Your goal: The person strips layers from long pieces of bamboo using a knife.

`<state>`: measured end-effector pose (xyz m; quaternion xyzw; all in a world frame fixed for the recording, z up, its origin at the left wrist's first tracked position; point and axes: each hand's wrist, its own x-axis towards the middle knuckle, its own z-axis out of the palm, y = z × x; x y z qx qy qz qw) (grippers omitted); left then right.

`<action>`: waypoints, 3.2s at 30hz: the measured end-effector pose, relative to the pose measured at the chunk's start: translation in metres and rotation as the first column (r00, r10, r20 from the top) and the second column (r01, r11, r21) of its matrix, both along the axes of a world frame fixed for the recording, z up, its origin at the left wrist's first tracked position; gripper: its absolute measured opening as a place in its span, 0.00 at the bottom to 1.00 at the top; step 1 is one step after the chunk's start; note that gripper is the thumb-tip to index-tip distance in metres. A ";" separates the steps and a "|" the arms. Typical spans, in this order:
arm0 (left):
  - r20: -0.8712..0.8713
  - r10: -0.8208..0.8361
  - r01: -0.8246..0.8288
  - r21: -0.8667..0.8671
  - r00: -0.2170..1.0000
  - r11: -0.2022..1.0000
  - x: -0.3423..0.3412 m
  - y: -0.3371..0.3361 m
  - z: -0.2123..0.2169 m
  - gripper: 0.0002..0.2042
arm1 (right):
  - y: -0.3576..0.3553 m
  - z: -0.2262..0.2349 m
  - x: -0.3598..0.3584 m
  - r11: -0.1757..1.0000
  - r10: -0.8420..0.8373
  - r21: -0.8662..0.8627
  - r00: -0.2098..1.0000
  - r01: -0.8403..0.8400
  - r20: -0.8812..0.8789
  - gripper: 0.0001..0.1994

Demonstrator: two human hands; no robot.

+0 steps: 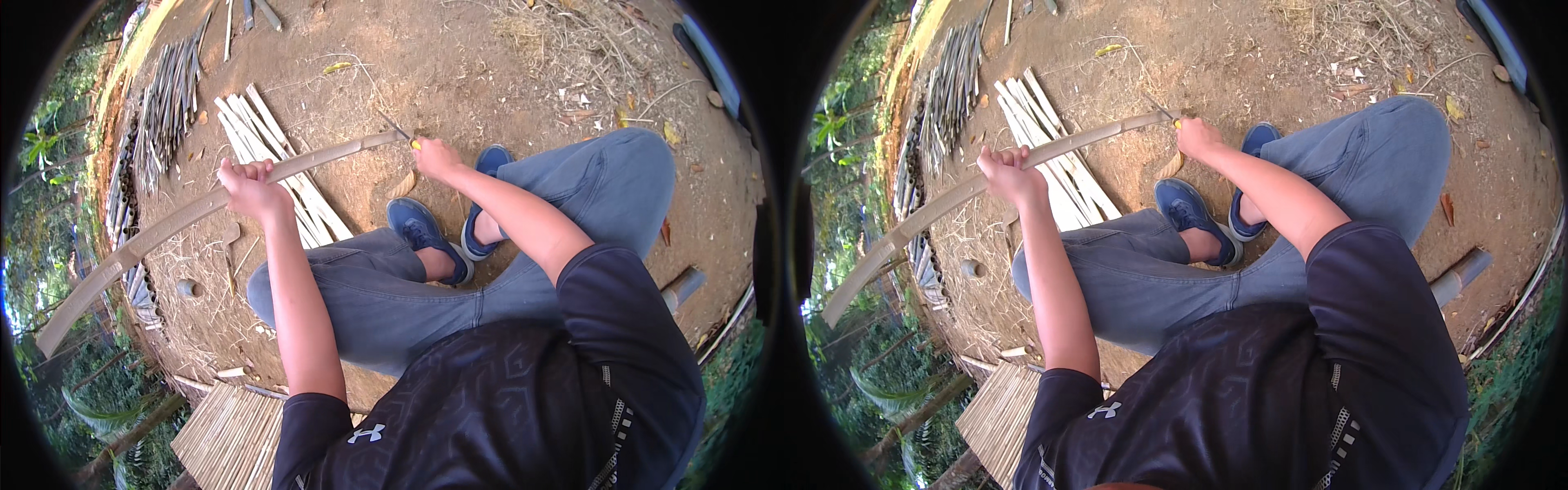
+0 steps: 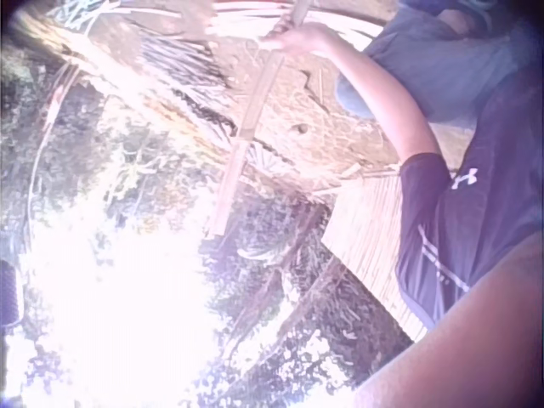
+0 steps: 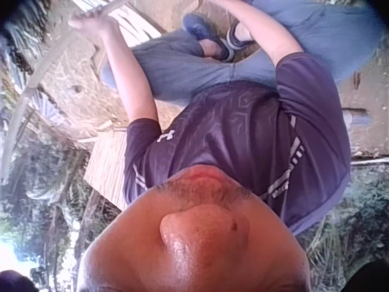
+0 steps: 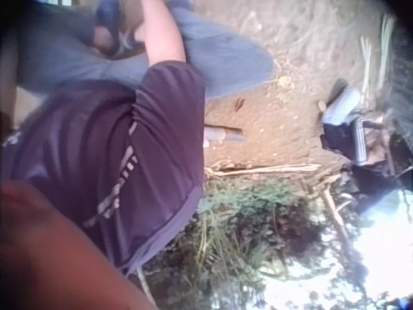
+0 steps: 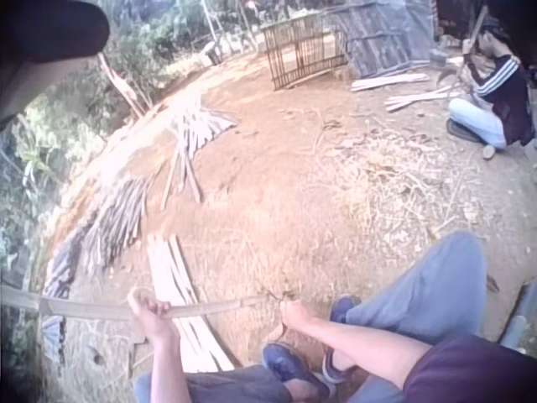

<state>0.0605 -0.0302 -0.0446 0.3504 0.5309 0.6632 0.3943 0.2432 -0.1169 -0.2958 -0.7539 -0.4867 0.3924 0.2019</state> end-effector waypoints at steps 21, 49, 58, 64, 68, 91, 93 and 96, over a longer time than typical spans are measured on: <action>0.060 -0.036 0.036 0.012 0.998 0.999 0.002 0.001 0.002 0.18 | -0.004 -0.031 -0.003 0.999 -0.014 0.038 0.998 0.016 -0.068 0.12; -0.073 -0.024 0.030 0.086 0.997 0.996 0.011 -0.003 0.000 0.21 | -0.005 0.000 -0.015 0.994 -0.015 0.108 0.991 0.029 -0.134 0.13; -0.037 0.098 -0.097 0.020 0.995 0.995 0.001 0.002 -0.003 0.20 | -0.002 0.007 -0.026 0.997 -0.015 0.068 0.981 0.029 -0.195 0.14; -0.060 0.048 -0.045 0.054 0.997 0.998 0.001 0.002 -0.004 0.20 | -0.009 -0.002 -0.031 0.993 -0.053 0.089 0.981 0.071 -0.188 0.13; -0.097 0.020 -0.014 0.064 0.995 0.998 0.015 0.002 -0.002 0.21 | -0.005 -0.040 -0.011 0.998 -0.050 0.033 0.986 0.055 -0.157 0.13; -0.018 0.161 -0.161 -0.001 0.987 0.987 -0.021 0.015 -0.014 0.19 | -0.005 0.054 -0.055 0.916 0.148 0.375 0.989 -0.146 0.023 0.16; -0.014 0.178 -0.178 0.003 0.984 0.984 -0.021 0.016 -0.013 0.19 | -0.004 0.066 -0.063 0.946 0.141 0.299 0.990 -0.126 -0.029 0.15; 0.002 0.160 -0.160 0.011 0.987 0.987 -0.019 0.019 -0.015 0.19 | -0.003 0.054 -0.064 0.944 0.122 0.307 0.992 -0.120 0.011 0.16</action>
